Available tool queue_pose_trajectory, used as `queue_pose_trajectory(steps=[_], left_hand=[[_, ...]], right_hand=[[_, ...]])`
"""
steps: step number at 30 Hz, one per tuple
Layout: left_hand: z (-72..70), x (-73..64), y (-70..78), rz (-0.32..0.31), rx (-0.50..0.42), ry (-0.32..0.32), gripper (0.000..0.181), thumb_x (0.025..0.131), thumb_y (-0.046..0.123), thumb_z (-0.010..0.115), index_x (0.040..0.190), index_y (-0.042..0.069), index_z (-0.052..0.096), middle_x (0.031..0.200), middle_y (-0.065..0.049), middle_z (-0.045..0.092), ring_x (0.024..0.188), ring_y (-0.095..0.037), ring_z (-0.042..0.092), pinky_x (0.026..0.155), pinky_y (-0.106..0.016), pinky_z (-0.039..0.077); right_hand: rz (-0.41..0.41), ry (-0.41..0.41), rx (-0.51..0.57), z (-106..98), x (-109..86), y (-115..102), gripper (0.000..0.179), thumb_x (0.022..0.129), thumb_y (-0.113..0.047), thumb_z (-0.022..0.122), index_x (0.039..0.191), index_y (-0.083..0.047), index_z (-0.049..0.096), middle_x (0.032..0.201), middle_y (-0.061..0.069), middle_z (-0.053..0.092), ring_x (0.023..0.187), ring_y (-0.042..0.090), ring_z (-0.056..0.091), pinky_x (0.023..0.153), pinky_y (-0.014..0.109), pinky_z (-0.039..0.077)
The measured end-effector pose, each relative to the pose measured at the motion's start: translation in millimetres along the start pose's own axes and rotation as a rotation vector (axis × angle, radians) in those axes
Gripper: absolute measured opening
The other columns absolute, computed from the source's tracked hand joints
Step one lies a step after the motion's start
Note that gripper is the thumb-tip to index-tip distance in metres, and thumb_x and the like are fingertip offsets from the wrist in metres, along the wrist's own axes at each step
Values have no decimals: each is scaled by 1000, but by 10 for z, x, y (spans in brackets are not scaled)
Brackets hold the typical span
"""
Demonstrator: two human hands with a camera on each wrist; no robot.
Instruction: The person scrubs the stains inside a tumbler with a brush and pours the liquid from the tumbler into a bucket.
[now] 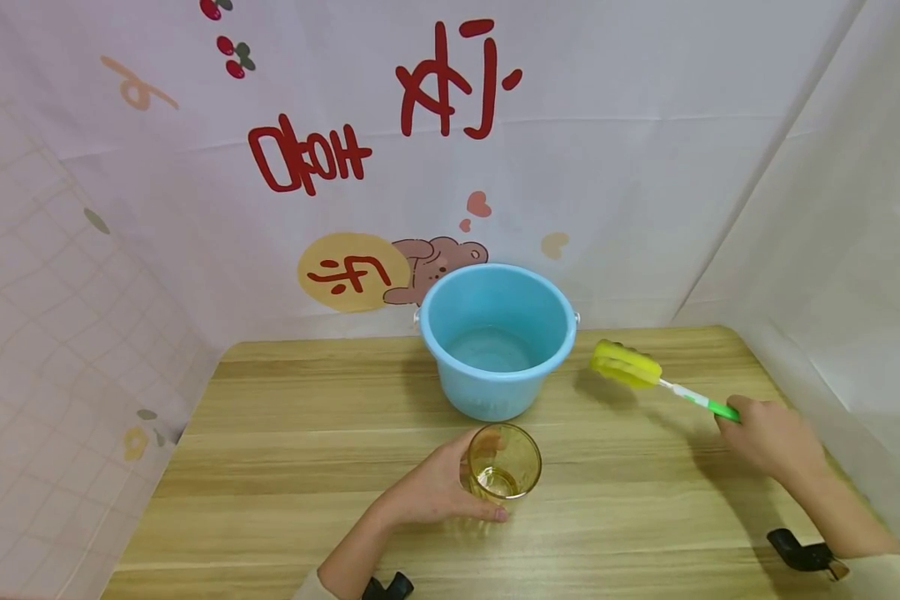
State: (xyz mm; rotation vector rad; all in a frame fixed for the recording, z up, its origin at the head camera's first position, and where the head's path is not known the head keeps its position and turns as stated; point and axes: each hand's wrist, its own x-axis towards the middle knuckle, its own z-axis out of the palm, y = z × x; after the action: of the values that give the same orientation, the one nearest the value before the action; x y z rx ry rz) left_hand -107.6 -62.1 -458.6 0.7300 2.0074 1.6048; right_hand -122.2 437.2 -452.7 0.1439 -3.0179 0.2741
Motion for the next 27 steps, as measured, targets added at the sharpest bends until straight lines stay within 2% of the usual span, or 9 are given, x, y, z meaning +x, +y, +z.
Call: queue_pose_trajectory(steps=[9,20,27], left_hand=[[-9,-13,20,-3,39,9,87,79,26,95,152,25,47,149,3,53,138,-17,49,115,-38,40],[1,-4,11,5,64,10,88,79,30,95,152,25,47,149,3,54,137,-16,49,115,-39,40],[0,-3,15,-1,66,5,88,80,30,95,152,25,46,150,2,53,139,-16,48,116,-41,40]], right_hand=[[-10,62,25,-179,17,-55,33,102,-16,53,72,-17,40,61,-3,31,54,16,31,48,32,25],[-17,195,2,-418,23,-171,37,99,-14,53,67,-19,37,56,-4,31,51,17,30,47,33,24],[-21,216,31,-503,22,-283,38,100,-12,51,66,-19,36,56,-4,30,51,17,27,46,32,22]])
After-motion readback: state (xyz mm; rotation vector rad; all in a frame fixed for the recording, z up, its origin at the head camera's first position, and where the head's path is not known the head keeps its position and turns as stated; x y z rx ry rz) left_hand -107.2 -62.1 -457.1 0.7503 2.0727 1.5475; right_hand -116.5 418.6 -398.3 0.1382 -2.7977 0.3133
